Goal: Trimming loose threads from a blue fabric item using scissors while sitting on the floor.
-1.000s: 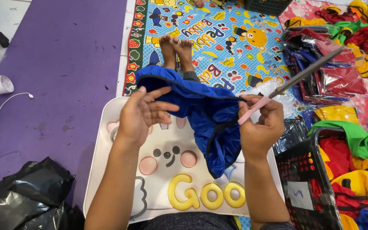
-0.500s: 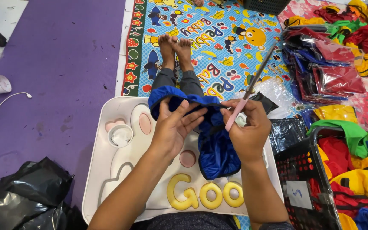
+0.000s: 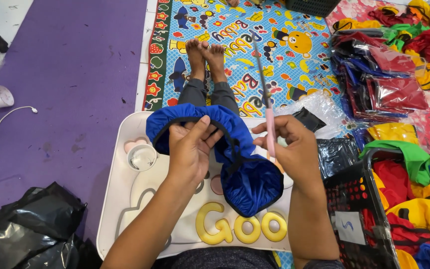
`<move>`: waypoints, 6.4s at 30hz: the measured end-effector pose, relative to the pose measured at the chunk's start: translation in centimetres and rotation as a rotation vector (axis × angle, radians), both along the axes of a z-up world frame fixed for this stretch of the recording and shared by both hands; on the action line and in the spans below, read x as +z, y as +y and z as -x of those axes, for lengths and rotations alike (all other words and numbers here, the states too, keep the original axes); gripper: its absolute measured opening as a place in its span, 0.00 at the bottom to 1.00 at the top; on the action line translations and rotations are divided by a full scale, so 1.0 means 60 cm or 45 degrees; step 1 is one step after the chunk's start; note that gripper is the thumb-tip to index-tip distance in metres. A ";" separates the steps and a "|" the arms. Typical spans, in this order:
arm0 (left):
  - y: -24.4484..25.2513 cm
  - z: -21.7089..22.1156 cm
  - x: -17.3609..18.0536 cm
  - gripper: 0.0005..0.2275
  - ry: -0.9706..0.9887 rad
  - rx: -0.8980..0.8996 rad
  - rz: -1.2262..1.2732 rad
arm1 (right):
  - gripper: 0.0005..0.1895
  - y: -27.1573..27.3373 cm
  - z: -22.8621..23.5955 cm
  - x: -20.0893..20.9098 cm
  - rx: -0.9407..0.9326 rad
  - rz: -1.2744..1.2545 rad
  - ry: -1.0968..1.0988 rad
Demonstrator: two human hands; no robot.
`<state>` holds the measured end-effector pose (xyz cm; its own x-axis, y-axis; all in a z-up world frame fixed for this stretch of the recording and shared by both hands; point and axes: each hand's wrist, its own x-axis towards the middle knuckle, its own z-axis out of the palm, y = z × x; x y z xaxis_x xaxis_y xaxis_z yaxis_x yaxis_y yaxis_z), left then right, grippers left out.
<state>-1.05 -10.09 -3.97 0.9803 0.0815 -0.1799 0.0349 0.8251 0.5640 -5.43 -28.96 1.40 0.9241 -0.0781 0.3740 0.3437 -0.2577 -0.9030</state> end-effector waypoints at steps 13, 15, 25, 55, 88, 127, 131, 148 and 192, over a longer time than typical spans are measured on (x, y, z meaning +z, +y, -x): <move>0.017 0.001 0.021 0.14 -0.013 0.089 0.062 | 0.15 -0.115 0.019 0.010 -0.353 1.100 0.802; 0.019 0.003 0.032 0.15 -0.008 0.111 0.091 | 0.16 -0.111 0.029 -0.011 -0.252 1.176 0.896; 0.022 0.014 0.035 0.11 -0.073 0.068 0.159 | 0.17 -0.184 0.047 -0.207 -0.211 1.674 1.181; 0.018 0.002 0.030 0.08 -0.224 0.108 -0.014 | 0.09 0.062 -0.067 -0.009 -0.075 0.511 -0.755; 0.073 0.149 0.166 0.05 -1.280 -0.122 -1.442 | 0.05 -0.043 -0.054 -0.026 0.194 -0.037 -0.003; 0.022 0.008 0.080 0.13 -1.217 0.280 -1.773 | 0.05 -0.092 -0.054 -0.039 0.036 -0.170 -0.256; 0.052 0.001 0.075 0.10 -0.922 -0.015 -1.432 | 0.05 -0.108 -0.055 -0.037 0.072 -0.384 -0.134; 0.097 -0.016 0.076 0.04 -0.956 0.005 -1.738 | 0.04 -0.101 -0.055 -0.024 0.193 -0.147 -0.048; 0.082 0.009 0.118 0.10 -1.125 0.548 -1.905 | 0.06 -0.035 -0.013 0.017 -0.322 0.473 -0.707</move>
<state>-1.59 -5.16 3.14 0.6031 -0.0829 0.7933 -0.7196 -0.4857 0.4963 -4.65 -31.06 2.41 0.5600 -0.0411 0.8275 0.6161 -0.6472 -0.4490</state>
